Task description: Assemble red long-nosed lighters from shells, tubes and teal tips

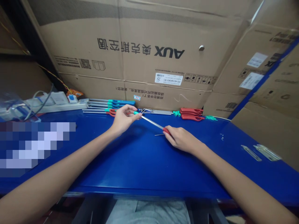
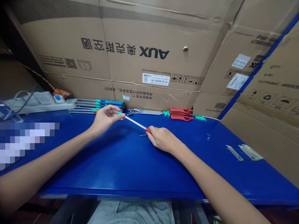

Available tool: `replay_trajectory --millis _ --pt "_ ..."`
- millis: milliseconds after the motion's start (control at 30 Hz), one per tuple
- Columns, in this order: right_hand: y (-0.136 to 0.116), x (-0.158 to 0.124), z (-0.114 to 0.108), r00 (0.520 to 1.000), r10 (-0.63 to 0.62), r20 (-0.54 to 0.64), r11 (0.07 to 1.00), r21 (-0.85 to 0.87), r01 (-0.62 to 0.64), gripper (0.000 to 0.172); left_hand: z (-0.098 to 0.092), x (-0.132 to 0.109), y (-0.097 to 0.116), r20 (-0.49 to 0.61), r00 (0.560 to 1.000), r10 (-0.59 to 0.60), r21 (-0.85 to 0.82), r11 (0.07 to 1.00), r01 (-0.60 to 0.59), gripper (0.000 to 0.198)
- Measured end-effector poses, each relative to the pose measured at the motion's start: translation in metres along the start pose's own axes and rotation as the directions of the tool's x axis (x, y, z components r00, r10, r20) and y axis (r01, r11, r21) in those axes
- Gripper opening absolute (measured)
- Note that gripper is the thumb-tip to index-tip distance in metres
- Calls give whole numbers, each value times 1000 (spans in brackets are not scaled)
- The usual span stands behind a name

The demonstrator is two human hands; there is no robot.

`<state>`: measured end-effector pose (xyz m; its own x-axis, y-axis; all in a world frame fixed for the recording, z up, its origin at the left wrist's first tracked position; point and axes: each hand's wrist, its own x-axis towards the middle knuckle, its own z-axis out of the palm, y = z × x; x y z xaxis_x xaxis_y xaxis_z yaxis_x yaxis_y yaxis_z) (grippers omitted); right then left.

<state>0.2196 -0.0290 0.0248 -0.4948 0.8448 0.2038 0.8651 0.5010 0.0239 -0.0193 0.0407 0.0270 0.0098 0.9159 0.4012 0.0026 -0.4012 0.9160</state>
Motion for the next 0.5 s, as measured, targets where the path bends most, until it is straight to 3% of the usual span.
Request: replay_trajectory --millis 500 --pt "1 -2 -2 1000 17 -2 993 113 -17 24 -2 2 3 21 997 -71 -80 994 73 11"
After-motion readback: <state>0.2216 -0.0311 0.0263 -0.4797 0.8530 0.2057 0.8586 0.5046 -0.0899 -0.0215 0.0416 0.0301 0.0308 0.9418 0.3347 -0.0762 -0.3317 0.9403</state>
